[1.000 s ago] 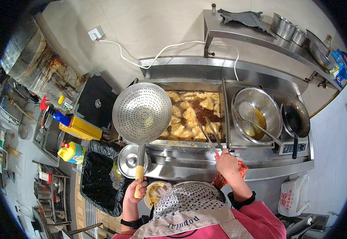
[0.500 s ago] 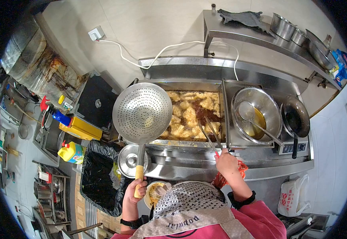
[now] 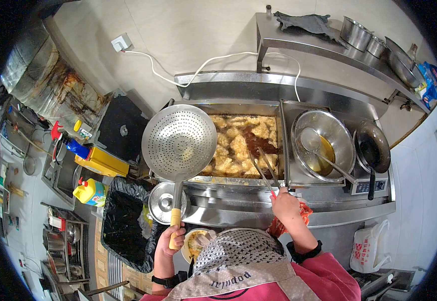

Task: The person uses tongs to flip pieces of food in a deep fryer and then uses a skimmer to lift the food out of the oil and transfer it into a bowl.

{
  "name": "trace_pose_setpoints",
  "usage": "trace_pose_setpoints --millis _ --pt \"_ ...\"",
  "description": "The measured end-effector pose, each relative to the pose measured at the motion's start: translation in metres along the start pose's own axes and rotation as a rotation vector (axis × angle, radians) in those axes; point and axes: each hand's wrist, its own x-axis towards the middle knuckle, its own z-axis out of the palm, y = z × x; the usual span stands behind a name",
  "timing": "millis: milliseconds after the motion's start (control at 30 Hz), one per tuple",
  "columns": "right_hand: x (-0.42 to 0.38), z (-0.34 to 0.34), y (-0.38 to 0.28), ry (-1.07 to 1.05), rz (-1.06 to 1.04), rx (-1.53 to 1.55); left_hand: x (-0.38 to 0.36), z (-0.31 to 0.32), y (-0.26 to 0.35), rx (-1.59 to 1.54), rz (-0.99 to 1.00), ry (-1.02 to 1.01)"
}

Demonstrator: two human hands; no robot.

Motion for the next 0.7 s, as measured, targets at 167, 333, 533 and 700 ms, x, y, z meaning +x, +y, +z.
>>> trace_pose_setpoints --millis 167,333,533,700 --pt "0.0000 -0.0010 -0.0003 -0.009 -0.001 0.001 0.0007 -0.0020 -0.0003 -0.004 -0.002 -0.001" --pt "0.0006 0.0012 0.0012 -0.004 -0.007 0.008 0.0007 -0.0021 -0.0001 -0.026 -0.006 -0.022" --pt "0.0014 0.0034 0.0023 -0.007 -0.004 0.001 0.0018 -0.0033 -0.0007 -0.017 0.004 -0.005" --pt "0.0012 0.0035 0.0022 -0.002 -0.009 -0.015 0.0015 -0.0030 -0.0009 0.012 0.007 -0.002"
